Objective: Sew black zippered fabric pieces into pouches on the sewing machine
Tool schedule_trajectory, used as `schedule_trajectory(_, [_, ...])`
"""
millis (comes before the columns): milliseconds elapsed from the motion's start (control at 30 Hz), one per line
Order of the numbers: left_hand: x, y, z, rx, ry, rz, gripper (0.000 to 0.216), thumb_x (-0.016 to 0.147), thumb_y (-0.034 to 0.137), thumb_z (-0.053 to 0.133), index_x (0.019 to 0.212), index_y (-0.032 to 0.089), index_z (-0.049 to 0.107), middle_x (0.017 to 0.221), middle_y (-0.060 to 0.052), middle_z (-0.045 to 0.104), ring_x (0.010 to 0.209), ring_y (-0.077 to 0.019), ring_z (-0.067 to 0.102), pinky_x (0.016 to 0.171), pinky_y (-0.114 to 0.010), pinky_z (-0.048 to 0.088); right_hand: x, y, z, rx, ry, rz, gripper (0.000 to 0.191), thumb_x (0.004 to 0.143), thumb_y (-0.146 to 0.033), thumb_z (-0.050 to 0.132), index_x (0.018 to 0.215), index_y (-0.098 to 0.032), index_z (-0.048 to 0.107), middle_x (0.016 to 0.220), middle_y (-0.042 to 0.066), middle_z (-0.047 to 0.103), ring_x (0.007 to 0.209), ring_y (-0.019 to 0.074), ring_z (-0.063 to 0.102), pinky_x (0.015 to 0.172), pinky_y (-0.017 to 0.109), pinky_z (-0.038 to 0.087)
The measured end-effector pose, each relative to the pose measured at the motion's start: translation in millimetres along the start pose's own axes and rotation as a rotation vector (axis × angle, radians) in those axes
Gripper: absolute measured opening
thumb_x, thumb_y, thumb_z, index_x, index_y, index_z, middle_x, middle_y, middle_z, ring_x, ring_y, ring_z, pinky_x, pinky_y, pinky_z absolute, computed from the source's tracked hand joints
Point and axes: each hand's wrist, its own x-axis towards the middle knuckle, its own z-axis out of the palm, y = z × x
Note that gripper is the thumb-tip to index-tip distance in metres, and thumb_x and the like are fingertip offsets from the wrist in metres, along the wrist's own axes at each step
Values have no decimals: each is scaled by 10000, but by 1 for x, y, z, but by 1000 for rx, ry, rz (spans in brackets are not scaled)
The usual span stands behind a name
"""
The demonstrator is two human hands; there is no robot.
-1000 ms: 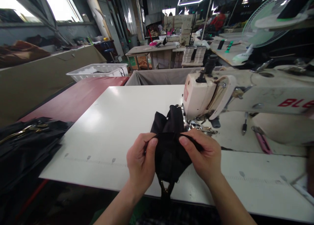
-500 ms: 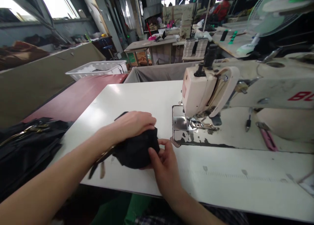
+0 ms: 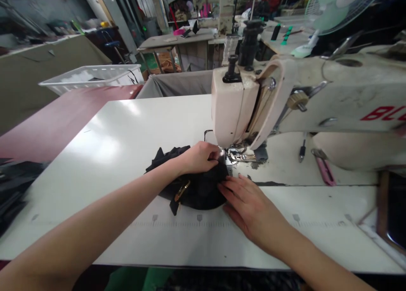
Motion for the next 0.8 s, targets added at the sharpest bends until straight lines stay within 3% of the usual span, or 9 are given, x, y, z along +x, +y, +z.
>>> schedule_trajectory(233, [25,-11,6,-62,18,-137,56,677,182,672,678,128,658,624,-10,643,608,-144,596,581,-229,464,2,18,-5,22,-48,19,428,871,-224,558,1256,-35,556,1253,192,572,1206,316,489,1054,520,429])
schedule_trajectory(467, [34,-10,-1,-75,11,-143,167,666,188,685,812,109,707,819,-65,725,831,-223,669,791,-302,521,2,18,-5,8,-82,75,506,868,-286,565,1305,-37,515,1300,201,534,1245,314,455,1074,515,406])
schedule_trajectory(600, [34,-8,-4,-61,12,-142,214,673,207,688,855,96,702,873,-89,726,906,-260,664,831,-337,518,2,17,-5,1,-92,77,529,865,-298,565,1320,-36,496,1329,206,513,1262,318,445,1083,527,394])
schedule_trajectory(800, [36,-8,-8,-54,-16,-106,233,672,196,684,893,122,697,886,-62,732,921,-243,664,834,-318,519,1,19,-7,41,-83,42,467,883,-249,540,1309,-58,506,1319,200,538,1266,311,454,1060,519,430])
